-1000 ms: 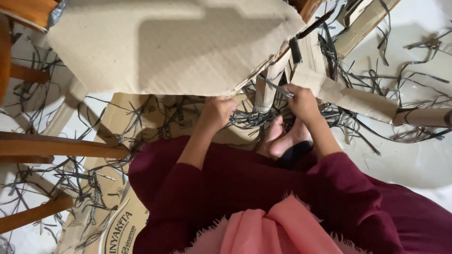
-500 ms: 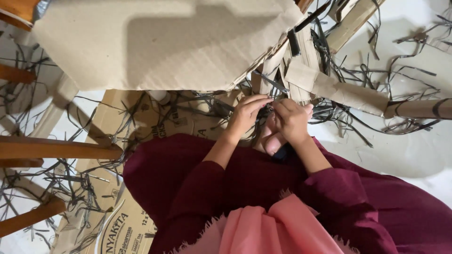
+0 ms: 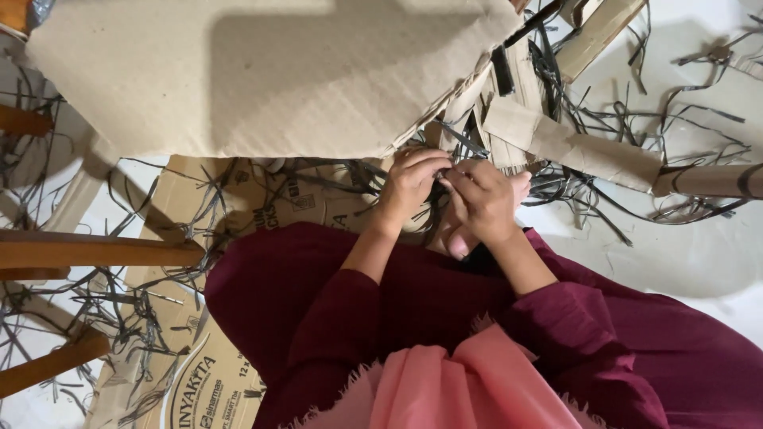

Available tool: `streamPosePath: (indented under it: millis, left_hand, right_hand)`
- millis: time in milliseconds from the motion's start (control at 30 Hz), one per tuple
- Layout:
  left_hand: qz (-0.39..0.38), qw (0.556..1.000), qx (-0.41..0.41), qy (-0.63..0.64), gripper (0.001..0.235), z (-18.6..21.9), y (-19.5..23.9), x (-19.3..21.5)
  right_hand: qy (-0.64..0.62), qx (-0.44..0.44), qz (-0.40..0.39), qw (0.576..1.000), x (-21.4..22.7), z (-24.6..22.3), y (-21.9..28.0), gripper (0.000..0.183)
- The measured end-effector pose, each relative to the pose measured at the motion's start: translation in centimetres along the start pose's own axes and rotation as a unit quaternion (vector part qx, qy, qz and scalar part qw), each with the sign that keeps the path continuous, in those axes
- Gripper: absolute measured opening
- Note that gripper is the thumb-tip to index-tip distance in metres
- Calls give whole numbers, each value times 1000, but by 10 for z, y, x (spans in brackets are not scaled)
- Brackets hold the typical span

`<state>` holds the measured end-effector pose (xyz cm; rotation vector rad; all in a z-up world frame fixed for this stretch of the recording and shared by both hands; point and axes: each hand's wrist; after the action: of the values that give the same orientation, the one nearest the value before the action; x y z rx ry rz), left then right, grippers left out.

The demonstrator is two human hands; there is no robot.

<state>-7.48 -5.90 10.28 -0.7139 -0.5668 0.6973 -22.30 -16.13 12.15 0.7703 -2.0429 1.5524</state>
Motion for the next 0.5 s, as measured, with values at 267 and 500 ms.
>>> streamPosePath:
  millis: [267,500]
  left_hand:
    - [-6,998,41,52,17,-15,9,-1]
    - [9,987,130,91,14,-24,26,-2]
  right_hand:
    - [-87,-101,-3,991,-5,-5,-16,12]
    - [-146,-153,-2,977,-8,-5,-21,9]
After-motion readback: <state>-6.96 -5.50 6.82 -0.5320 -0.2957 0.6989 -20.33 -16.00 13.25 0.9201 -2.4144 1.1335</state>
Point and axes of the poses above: each hand's wrist, its own y-axis away from the middle knuckle, its own x-axis out of the back of the hand, z = x × y, and after that the axes turned 9 degrees about y, right-handed
